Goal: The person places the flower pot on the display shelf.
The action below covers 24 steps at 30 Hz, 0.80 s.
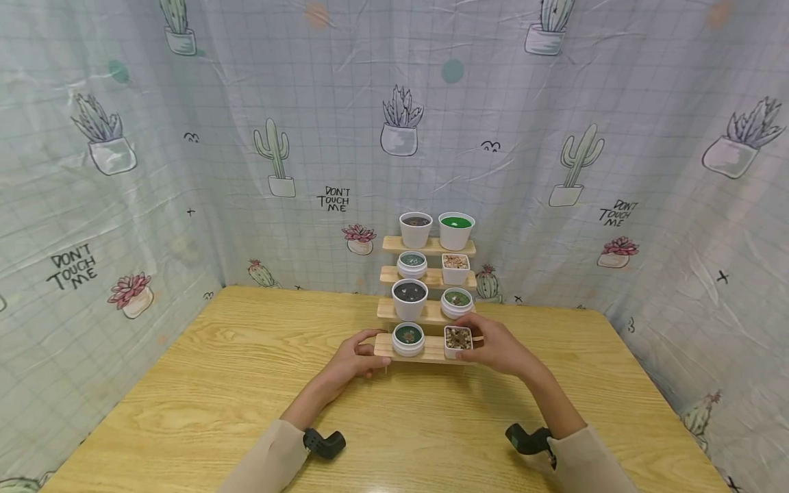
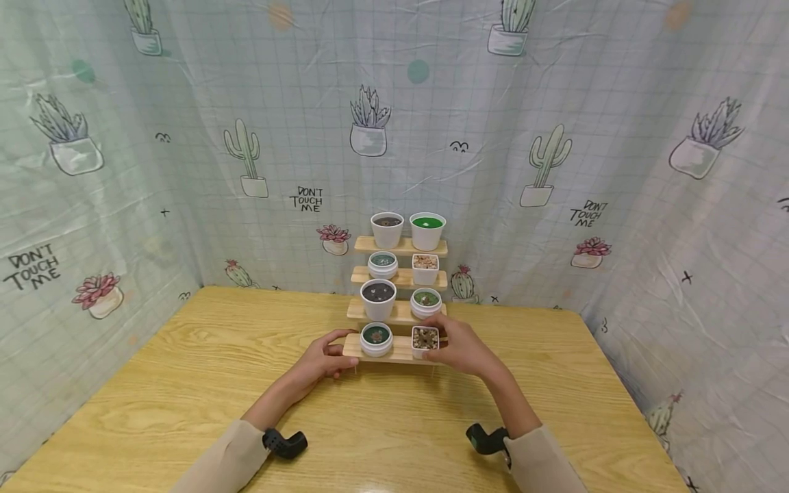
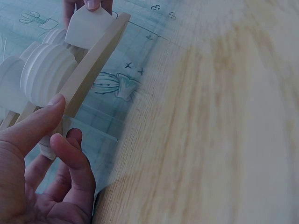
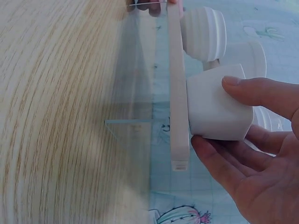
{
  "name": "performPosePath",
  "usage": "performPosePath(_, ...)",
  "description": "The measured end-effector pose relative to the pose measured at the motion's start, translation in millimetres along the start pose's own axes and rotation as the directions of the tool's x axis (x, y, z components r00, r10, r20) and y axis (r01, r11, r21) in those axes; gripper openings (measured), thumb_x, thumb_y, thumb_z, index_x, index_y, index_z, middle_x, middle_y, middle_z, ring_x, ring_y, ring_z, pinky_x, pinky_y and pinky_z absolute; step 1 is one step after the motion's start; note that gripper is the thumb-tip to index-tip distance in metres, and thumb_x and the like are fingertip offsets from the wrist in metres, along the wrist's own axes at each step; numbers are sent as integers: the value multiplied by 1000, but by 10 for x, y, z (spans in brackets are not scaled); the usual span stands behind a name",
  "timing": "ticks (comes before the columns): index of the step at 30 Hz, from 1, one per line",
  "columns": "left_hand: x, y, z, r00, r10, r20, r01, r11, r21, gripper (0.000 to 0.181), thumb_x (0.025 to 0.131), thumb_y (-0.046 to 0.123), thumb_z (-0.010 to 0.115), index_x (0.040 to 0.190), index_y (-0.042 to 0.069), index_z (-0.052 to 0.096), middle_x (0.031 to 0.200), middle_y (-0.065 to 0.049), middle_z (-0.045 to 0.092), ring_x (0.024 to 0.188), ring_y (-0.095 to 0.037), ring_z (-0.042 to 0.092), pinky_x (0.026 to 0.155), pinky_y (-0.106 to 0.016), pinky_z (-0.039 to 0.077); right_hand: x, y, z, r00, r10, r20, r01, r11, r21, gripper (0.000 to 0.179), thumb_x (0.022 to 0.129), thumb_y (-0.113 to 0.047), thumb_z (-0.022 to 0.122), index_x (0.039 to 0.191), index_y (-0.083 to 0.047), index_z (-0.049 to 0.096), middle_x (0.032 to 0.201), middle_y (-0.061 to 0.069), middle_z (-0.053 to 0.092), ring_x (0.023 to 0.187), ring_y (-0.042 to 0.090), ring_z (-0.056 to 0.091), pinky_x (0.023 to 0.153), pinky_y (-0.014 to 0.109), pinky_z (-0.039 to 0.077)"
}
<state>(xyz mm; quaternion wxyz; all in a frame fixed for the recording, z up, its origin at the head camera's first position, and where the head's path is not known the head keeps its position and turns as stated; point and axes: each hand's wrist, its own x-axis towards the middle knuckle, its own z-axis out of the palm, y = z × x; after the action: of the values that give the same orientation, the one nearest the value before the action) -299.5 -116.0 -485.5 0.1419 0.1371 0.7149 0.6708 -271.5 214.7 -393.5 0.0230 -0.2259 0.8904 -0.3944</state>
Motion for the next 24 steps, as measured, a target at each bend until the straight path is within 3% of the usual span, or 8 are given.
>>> performPosePath(24,14,-10,0,1000,-10,-9,10,1000,19,70,87,20,84,150,18,51,93,-1,73,77,-11,61,65,-25,50,26,11,23,989,144,-37,-144,990,11,54,84,-17,86,127,2,61,125,18,67,116,33,66,98,49,56)
